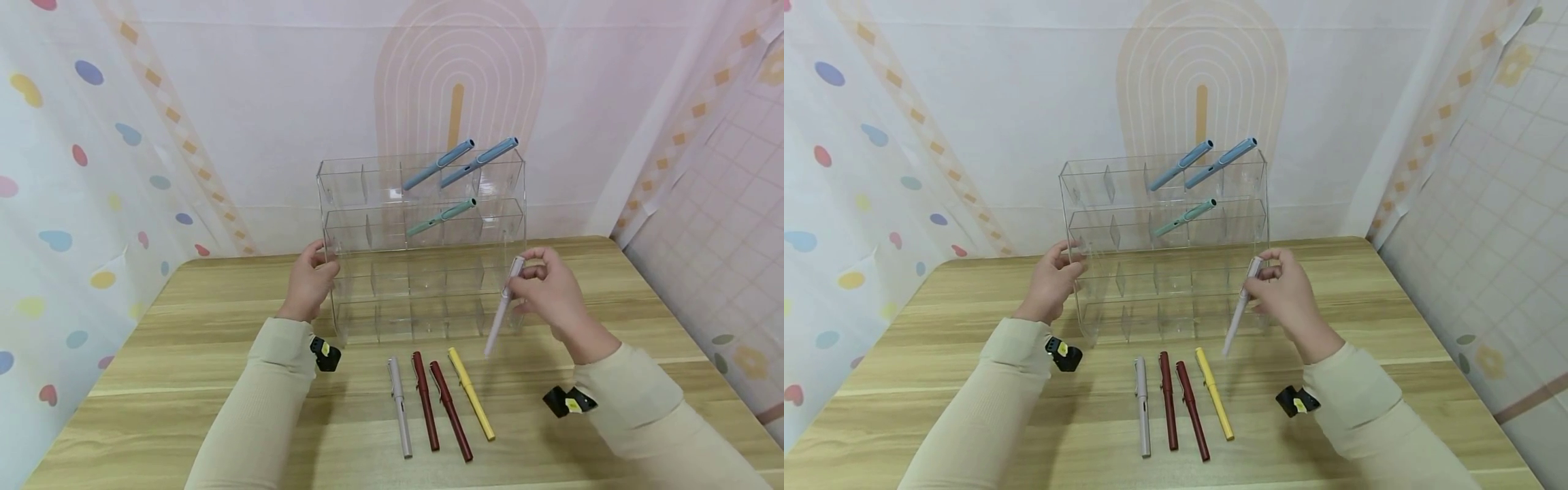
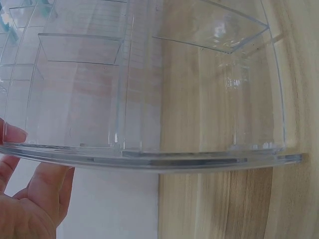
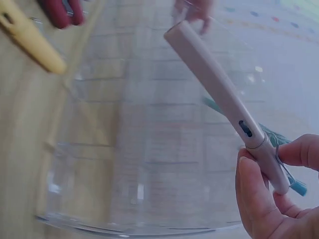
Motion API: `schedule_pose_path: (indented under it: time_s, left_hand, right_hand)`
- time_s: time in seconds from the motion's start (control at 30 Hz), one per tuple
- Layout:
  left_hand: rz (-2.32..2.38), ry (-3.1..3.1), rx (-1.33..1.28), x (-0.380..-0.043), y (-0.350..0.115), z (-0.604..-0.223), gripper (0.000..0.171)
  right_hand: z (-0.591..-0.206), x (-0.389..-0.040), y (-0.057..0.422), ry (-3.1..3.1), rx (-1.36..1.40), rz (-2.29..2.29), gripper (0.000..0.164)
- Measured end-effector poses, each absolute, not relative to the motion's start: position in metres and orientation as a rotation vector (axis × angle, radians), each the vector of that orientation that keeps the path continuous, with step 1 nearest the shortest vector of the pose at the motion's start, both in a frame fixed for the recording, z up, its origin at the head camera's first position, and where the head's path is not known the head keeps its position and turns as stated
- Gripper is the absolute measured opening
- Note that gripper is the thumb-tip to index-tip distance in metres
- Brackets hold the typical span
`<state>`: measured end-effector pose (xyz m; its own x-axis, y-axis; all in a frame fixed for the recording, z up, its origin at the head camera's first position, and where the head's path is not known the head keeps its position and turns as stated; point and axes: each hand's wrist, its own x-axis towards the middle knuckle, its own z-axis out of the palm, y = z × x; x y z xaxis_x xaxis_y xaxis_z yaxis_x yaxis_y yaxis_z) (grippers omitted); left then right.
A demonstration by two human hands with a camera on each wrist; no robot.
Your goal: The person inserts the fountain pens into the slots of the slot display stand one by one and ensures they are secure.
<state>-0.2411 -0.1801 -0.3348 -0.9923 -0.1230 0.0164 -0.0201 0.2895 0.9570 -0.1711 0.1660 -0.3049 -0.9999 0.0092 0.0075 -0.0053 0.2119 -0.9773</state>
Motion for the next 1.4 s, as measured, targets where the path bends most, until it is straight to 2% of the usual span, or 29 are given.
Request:
schedule_pose_path:
  time_s: [0.13, 0.37, 0.8, 1.4]
  left_hand:
    - [-1.812, -2.451, 0.143, -0.242, -0.18, -0.335, 0.059]
    - [-1.807, -2.457, 0.13, -0.242, -0.181, -0.335, 0.059]
    - [-1.814, -2.459, 0.135, -0.241, -0.18, -0.334, 0.059]
    - [-1.79, -2.481, 0.13, -0.241, -0.181, -0.335, 0.058]
  right_hand:
    - [-0.294, -0.175, 0.169, -2.362, 0.009, 1.961, 0.049]
    - [-0.282, -0.183, 0.171, -2.138, 0.007, 2.051, 0.037]
    - [-0.258, -0.2, 0.175, -1.733, -0.048, 2.188, 0.04]
    - [-0.24, -0.226, 0.161, -1.463, -0.117, 2.081, 0.04]
